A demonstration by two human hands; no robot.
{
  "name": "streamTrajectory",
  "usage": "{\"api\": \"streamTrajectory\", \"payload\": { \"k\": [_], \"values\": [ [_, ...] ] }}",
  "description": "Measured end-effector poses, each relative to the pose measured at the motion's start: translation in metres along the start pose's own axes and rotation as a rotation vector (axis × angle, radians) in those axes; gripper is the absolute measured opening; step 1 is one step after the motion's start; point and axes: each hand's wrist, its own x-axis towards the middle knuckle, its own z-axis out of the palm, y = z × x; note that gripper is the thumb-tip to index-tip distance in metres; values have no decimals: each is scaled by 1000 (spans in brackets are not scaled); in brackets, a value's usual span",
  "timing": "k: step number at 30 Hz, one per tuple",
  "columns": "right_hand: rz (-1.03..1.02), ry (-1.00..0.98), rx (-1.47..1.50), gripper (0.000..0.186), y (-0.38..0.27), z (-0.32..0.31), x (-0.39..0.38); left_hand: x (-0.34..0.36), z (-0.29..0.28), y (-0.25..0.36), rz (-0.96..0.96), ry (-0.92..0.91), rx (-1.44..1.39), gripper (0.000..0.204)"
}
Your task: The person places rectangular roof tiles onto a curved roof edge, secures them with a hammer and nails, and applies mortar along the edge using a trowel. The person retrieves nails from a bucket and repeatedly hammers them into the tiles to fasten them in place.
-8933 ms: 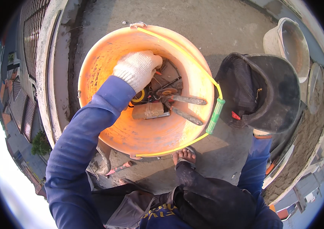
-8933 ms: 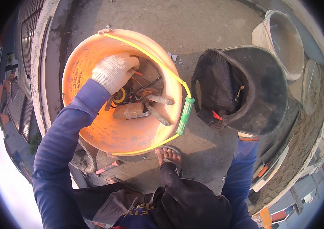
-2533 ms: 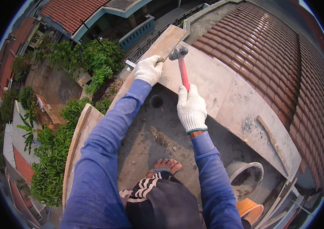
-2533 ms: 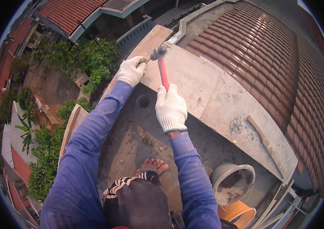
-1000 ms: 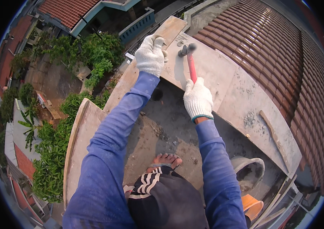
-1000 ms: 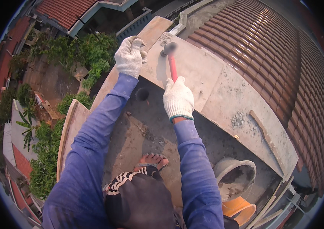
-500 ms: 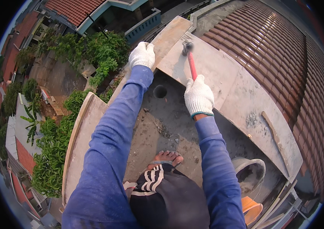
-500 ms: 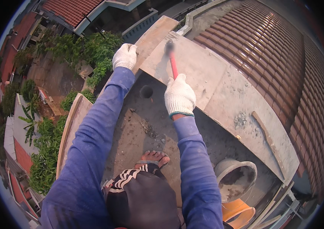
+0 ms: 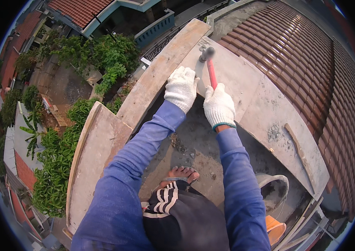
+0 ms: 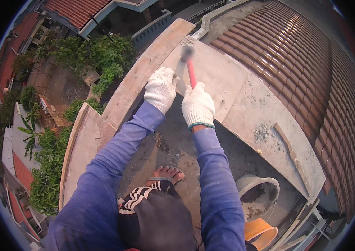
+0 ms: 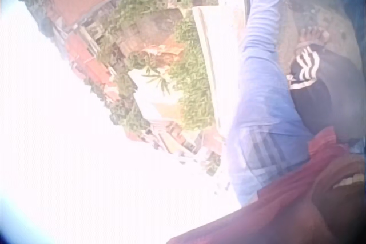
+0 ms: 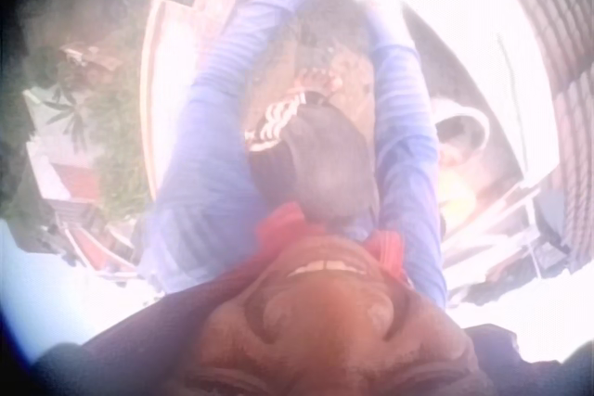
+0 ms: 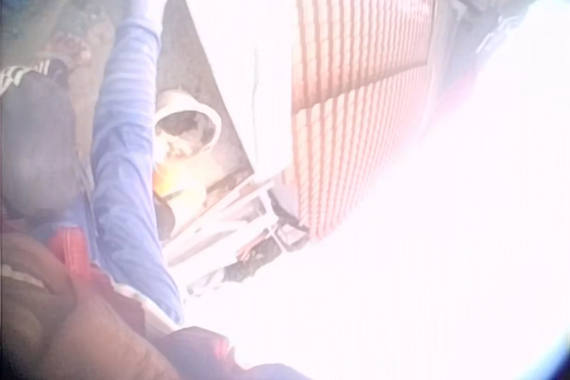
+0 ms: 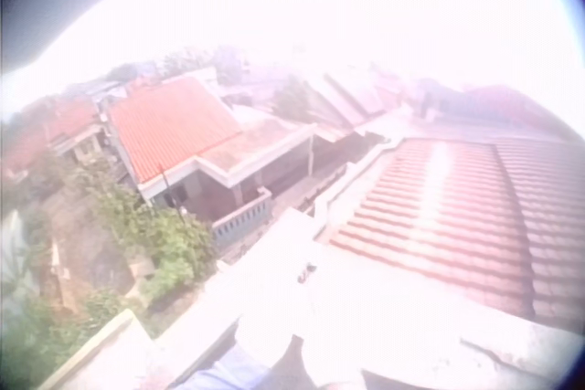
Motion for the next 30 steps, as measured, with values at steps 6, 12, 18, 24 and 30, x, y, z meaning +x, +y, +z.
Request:
{"api": "streamTrajectory", "payload": {
  "k": [6,12,18,24,30],
  "values": [
    [-110,-33,-32,40,0,-26,-2,-4,7,-3,-110,-58,-30,18],
    [-173,-85,-100,41,5,-21,-4,31,-34,-16,-437,-330,-347,29],
    [-140,-78,-60,43,8,-13,-2,69,-44,-54,-384,-192,-378,25],
    [-45,-147,78,47,20,-6,6,51,-10,-64,-757,-319,-820,24],
    [-96,-85,49,50,25,1,7,45,9,-65,-653,-262,-550,26]
  ]
}}
